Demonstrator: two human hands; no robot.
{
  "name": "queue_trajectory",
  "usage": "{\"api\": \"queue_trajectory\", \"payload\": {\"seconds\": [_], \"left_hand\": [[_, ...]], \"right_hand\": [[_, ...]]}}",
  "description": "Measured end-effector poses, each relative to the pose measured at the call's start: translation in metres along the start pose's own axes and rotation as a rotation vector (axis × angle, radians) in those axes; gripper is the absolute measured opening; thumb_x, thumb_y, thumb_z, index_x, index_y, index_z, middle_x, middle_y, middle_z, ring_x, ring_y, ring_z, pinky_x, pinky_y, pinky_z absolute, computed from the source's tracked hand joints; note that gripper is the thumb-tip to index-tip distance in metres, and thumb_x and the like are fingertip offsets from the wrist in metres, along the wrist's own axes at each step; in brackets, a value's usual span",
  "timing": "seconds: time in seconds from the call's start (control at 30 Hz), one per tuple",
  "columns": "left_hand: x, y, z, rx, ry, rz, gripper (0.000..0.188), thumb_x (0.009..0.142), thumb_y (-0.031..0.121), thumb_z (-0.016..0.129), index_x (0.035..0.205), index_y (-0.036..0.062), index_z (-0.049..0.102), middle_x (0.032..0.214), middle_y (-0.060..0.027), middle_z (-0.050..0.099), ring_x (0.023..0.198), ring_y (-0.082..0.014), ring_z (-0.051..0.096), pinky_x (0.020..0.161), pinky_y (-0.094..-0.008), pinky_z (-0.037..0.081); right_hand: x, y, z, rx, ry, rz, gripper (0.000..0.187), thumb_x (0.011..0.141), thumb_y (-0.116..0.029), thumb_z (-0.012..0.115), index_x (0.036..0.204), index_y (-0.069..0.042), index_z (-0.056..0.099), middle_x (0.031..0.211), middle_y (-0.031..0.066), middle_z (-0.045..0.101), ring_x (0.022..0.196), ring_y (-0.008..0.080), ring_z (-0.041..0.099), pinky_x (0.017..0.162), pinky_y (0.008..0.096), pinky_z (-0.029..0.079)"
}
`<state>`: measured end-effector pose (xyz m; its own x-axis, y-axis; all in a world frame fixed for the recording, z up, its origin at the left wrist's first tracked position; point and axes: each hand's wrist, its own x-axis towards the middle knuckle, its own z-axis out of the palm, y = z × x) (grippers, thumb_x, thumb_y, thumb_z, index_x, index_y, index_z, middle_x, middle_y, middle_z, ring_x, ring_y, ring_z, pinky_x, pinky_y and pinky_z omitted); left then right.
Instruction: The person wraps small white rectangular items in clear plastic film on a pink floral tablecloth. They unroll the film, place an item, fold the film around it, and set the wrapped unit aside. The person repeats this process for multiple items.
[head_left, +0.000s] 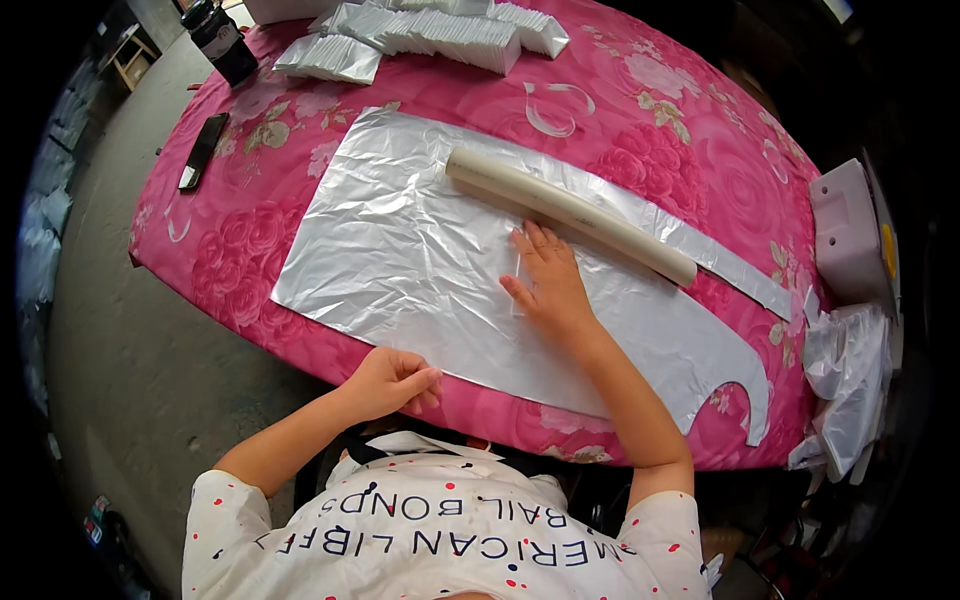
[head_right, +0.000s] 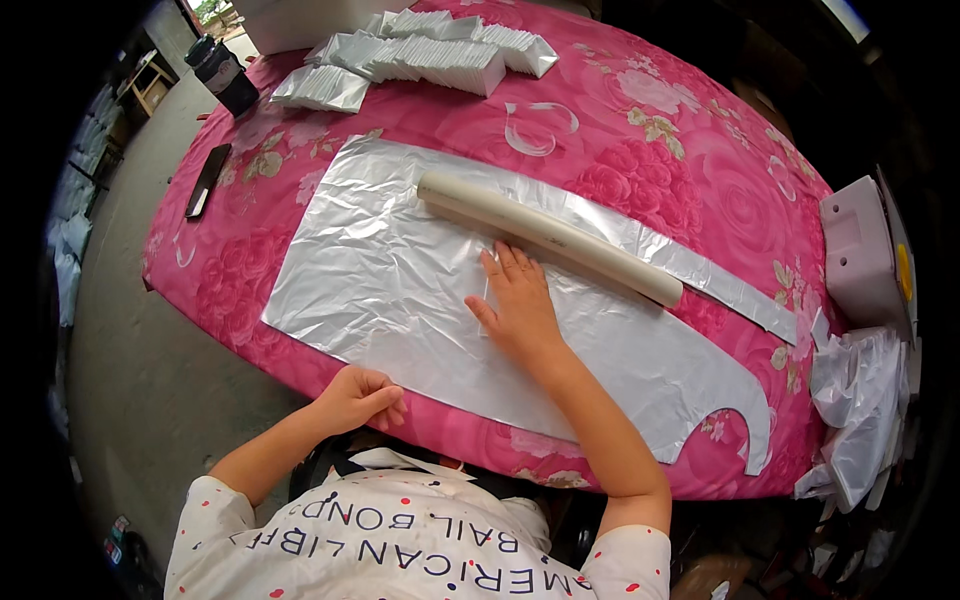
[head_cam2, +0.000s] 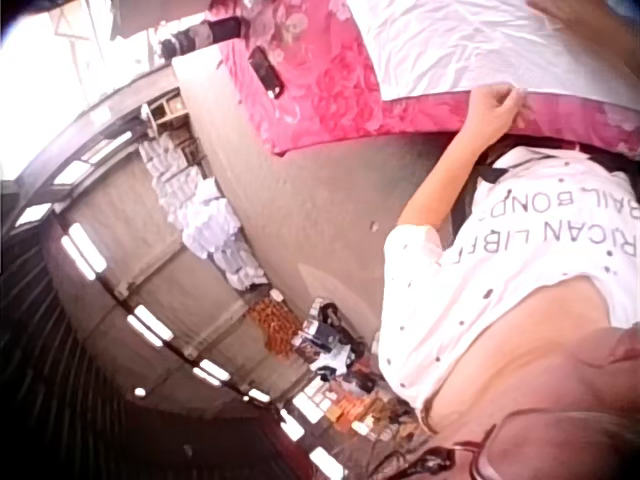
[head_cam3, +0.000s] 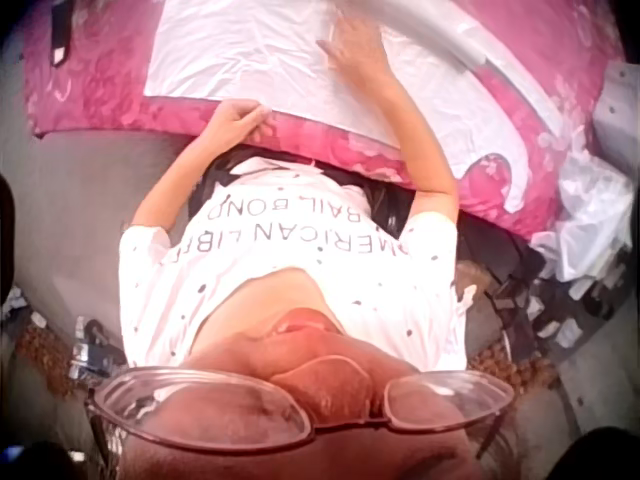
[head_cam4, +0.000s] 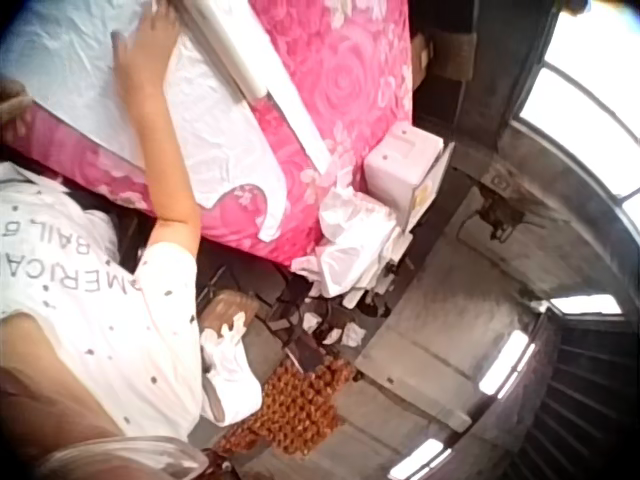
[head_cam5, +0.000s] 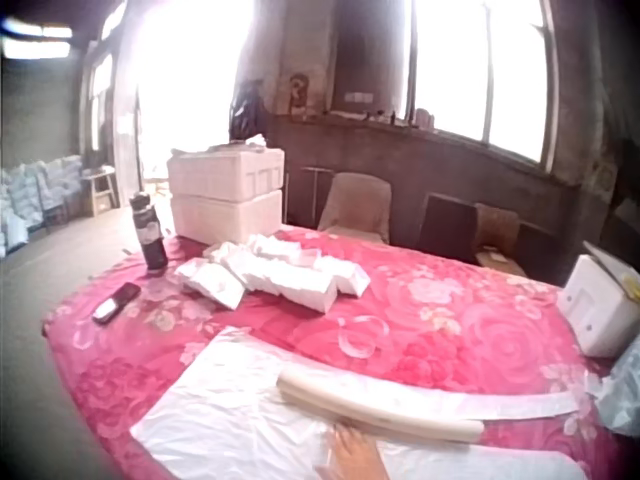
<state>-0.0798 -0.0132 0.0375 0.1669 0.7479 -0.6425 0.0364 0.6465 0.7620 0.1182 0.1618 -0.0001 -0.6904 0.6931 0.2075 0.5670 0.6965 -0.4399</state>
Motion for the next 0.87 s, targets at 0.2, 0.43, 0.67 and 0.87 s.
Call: {"api": "queue_trajectory", "payload": {"seconds": [0.2, 0.43, 0.67, 0.87], "left_hand": [[-0.045, -0.079, 0.000, -0.243, 0.005, -0.188, 0.028, 0.092, 0.022, 0.051, 0.100, -0.0021, 0.064, 0.091, -0.0101, 0.068, 0.073, -0.0091, 0.059, 0.066, -0.0220, 0.046], [-0.045, -0.092, 0.003, -0.288, 0.190, -0.135, 0.019, 0.088, 0.010, 0.051, 0.091, -0.0006, 0.066, 0.083, -0.0060, 0.067, 0.072, -0.0105, 0.060, 0.063, -0.0233, 0.046], [-0.043, -0.036, -0.020, 0.014, 0.093, -0.011, 0.017, 0.086, 0.010, 0.059, 0.096, -0.0016, 0.066, 0.081, -0.0056, 0.068, 0.069, -0.0087, 0.060, 0.062, -0.0208, 0.047], [-0.036, -0.026, -0.024, -0.342, 0.049, 0.045, 0.024, 0.086, 0.008, 0.057, 0.109, -0.0009, 0.059, 0.105, -0.0132, 0.064, 0.097, -0.0215, 0.062, 0.078, -0.0292, 0.052]], "right_hand": [[-0.012, -0.076, 0.036, 0.195, -0.129, -0.017, 0.060, 0.090, -0.041, 0.045, 0.135, -0.002, 0.036, 0.144, 0.0208, 0.026, 0.135, 0.0349, 0.021, 0.109, 0.0457, 0.013], [-0.053, -0.159, 0.055, 0.444, -0.485, -0.249, 0.050, 0.089, -0.031, 0.048, 0.132, -0.005, 0.042, 0.147, 0.0199, 0.019, 0.139, 0.0327, 0.010, 0.110, 0.0504, 0.005], [-0.020, -0.099, 0.004, 0.495, -0.441, -0.521, 0.012, 0.070, -0.011, 0.068, 0.078, -0.005, 0.062, 0.115, 0.0117, 0.056, 0.127, 0.0323, 0.035, 0.105, 0.0489, 0.026], [0.049, -0.011, -0.064, 0.635, -0.044, 0.108, 0.009, 0.074, -0.005, 0.067, 0.081, -0.006, 0.061, 0.095, 0.0086, 0.063, 0.100, 0.0233, 0.055, 0.089, 0.0340, 0.043]]}}
